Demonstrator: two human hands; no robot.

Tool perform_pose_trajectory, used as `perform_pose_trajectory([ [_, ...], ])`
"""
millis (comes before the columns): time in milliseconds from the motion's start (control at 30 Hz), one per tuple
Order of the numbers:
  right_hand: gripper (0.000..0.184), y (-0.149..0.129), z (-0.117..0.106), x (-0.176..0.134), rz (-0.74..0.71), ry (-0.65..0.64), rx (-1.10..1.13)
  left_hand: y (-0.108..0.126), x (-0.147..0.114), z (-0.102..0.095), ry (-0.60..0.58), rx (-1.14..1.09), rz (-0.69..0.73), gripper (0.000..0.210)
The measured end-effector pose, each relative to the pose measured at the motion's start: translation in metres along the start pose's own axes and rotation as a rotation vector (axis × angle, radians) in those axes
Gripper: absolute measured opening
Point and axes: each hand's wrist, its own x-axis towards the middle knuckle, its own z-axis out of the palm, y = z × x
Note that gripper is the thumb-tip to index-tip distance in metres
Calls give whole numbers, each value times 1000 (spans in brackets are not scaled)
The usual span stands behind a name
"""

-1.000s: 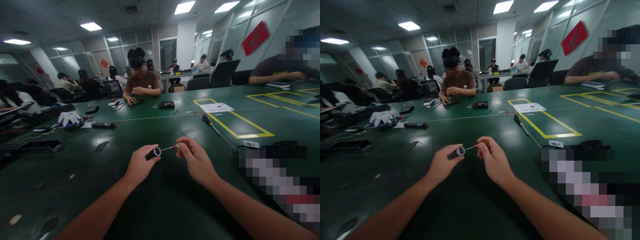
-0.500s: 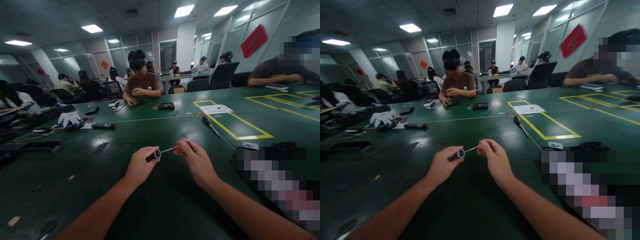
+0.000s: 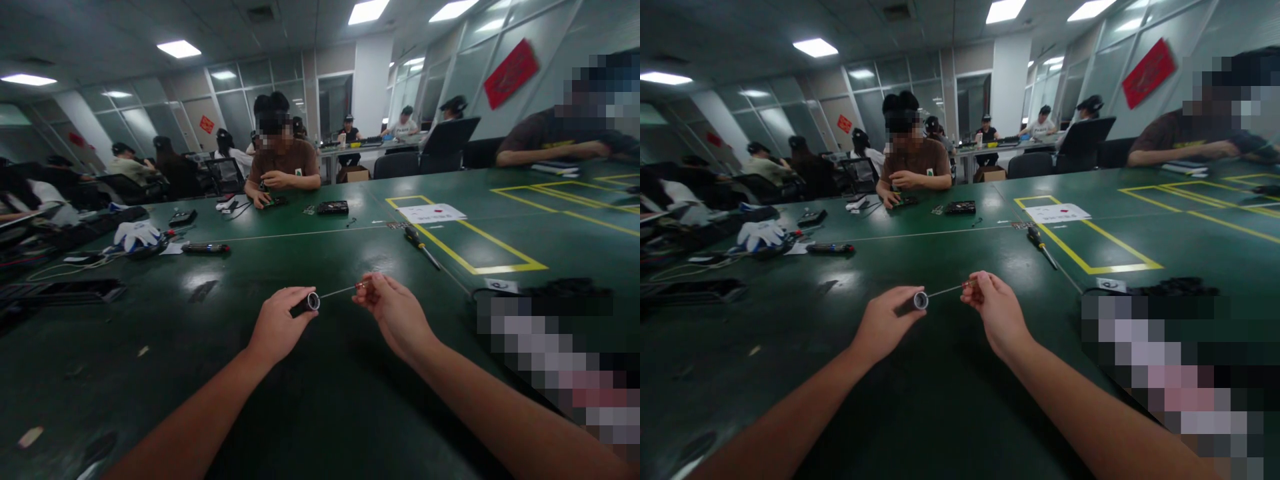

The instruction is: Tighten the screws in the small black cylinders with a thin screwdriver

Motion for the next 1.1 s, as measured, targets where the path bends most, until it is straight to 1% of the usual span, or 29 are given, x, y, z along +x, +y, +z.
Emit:
perform_pose_trajectory([
  [167,31,3,0,-4,-110,-53,-165,0,-2,1,-8,11,-4,44],
  [367,29,1,0,-9,-208,-111,-412,-1,-1,1,0,20,-5,44],
  [500,28,0,-1,-10,-258,-123,-507,1,-1,1,-9,15,-26,45],
  [733,27,-2,1,-12,-274,-111,-552,3,0,2,15,-8,-25,42],
  [867,24,-8,4,-15,-261,-176,-582,3,0,1,14,1,-33,43],
  [967,22,-11,6,-17,-238,-236,-493,3,0,0,15,19,-39,42],
  [1033,25,-11,6,-18,-238,-245,-475,3,0,0,5,35,-35,41],
  [1100,31,-10,5,-18,-239,-220,-498,3,0,0,-4,49,-26,40],
])
